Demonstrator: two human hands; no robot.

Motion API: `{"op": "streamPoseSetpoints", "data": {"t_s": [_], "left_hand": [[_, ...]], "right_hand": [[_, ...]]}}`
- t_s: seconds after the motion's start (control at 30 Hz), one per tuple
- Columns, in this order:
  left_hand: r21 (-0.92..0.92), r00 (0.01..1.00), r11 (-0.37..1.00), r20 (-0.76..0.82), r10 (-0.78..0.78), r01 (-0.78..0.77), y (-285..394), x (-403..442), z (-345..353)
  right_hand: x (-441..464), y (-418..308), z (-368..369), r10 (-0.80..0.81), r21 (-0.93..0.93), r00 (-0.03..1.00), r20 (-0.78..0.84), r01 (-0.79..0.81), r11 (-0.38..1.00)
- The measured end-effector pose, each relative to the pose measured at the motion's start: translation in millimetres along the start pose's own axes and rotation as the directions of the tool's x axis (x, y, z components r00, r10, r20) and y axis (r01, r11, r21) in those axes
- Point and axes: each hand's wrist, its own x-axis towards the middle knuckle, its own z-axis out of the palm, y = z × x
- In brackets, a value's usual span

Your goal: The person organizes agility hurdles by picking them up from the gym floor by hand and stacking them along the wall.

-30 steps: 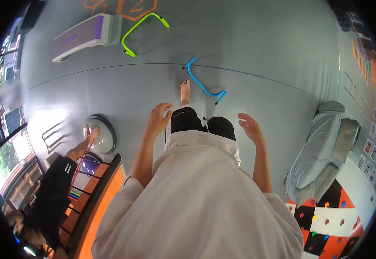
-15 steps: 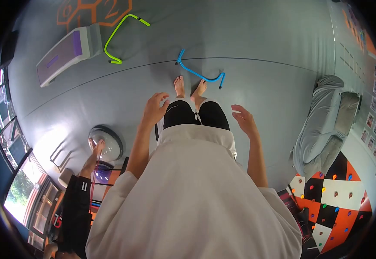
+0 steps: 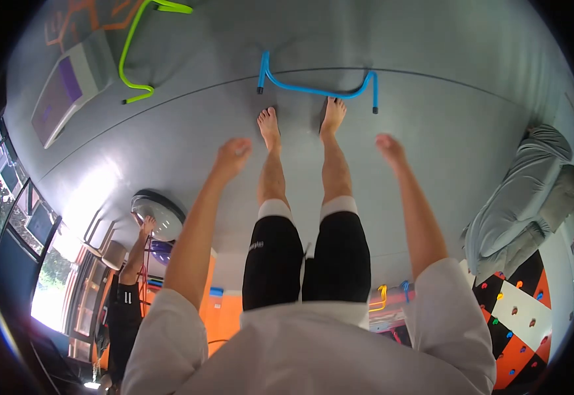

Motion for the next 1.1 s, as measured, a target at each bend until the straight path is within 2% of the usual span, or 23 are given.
{"op": "streamPoseSetpoints", "data": {"t_s": [0.03,0.07,0.1,0.13,0.17,0.2,0.23,0.3,0.33,0.4,0.43,0.5,0.57,0.63,0.67,0.7,0.77,0.83,0.93,0.97,1.03,1.1], "left_hand": [[-0.017,0.994,0.994,0.034,-0.105,0.106,-24,47,12],[-0.025,0.974,0.976,0.079,-0.214,0.217,-50,90,25],[0.003,0.969,0.971,0.062,-0.24,0.241,-73,127,36],[-0.074,0.965,0.962,0.001,-0.264,0.263,-74,151,42],[0.098,0.959,0.954,-0.018,-0.284,0.284,-89,187,47],[0.085,0.958,0.956,-0.089,-0.273,0.28,-89,209,55],[0.07,0.952,0.96,-0.163,-0.259,0.273,-84,227,63],[-0.086,0.931,0.949,-0.185,-0.315,0.304,-79,259,77],[-0.132,0.936,0.935,-0.091,-0.341,0.328,-77,268,81],[-0.224,0.926,0.899,0.089,-0.366,0.377,-68,273,76],[-0.189,0.908,0.889,0.116,-0.402,0.418,-67,272,73],[-0.121,0.872,0.867,0.149,-0.465,0.483,-65,255,62],[-0.016,0.926,0.927,-0.054,-0.374,0.374,-47,221,37],[-0.107,0.948,0.961,-0.172,-0.269,0.253,-1,161,2],[-0.212,0.964,0.97,-0.21,-0.161,0.115,16,130,-20],[-0.303,0.965,0.952,-0.257,-0.046,-0.035,31,97,-42],[-0.235,0.917,0.915,-0.309,0.251,-0.33,47,26,-98],[-0.252,0.879,0.846,-0.222,0.422,-0.469,101,-70,-169],[-0.085,0.78,0.802,-0.311,0.543,-0.591,176,-211,-252],[-0.247,0.794,0.766,-0.333,0.509,-0.594,177,-249,-267],[-0.536,0.811,0.61,-0.364,0.457,-0.584,174,-294,-296],[-0.548,0.853,0.654,-0.353,0.384,-0.521,168,-315,-310]], "right_hand": [[57,39,17,0.03,0.202,0.997,-0.075,-0.014,0.979],[95,58,22,0.065,0.18,0.989,-0.134,-0.04,0.983],[132,68,22,0.087,0.12,0.973,-0.215,-0.062,0.991],[165,77,26,0.105,0.072,0.957,-0.272,-0.088,0.994],[192,79,32,0.163,0.099,0.952,-0.259,-0.141,0.985],[214,74,36,0.212,0.132,0.946,-0.246,-0.184,0.974],[218,47,30,0.345,0.23,0.917,-0.198,-0.299,0.926],[216,26,42,0.418,0.534,0.908,0.027,-0.366,0.762],[218,27,43,0.416,0.659,0.9,0.13,-0.392,0.643],[210,32,50,0.472,0.663,0.866,0.168,-0.453,0.595],[204,23,46,0.49,0.667,0.853,0.179,-0.471,0.577],[167,-7,33,0.566,0.62,0.82,0.086,-0.489,0.614],[128,-31,16,0.554,0.734,0.826,0.102,-0.439,0.519],[74,-66,-10,0.445,0.806,0.896,-0.016,-0.252,0.536],[41,-82,-23,0.268,0.883,0.951,-0.153,0.009,0.469],[3,-99,-38,0.098,0.902,0.945,-0.312,0.262,0.344],[-83,-132,-77,-0.155,0.765,0.851,-0.502,0.52,0.38],[-194,-170,-130,-0.384,0.602,0.768,-0.512,0.64,0.477],[-332,-201,-180,-0.602,0.392,0.569,-0.56,0.822,0.413],[-376,-207,-189,-0.627,0.428,0.547,-0.554,0.834,0.349],[-436,-227,-212,-0.698,0.483,0.472,-0.538,0.852,0.204],[-469,-255,-211,-0.615,0.557,0.623,-0.483,0.761,0.333]]}}
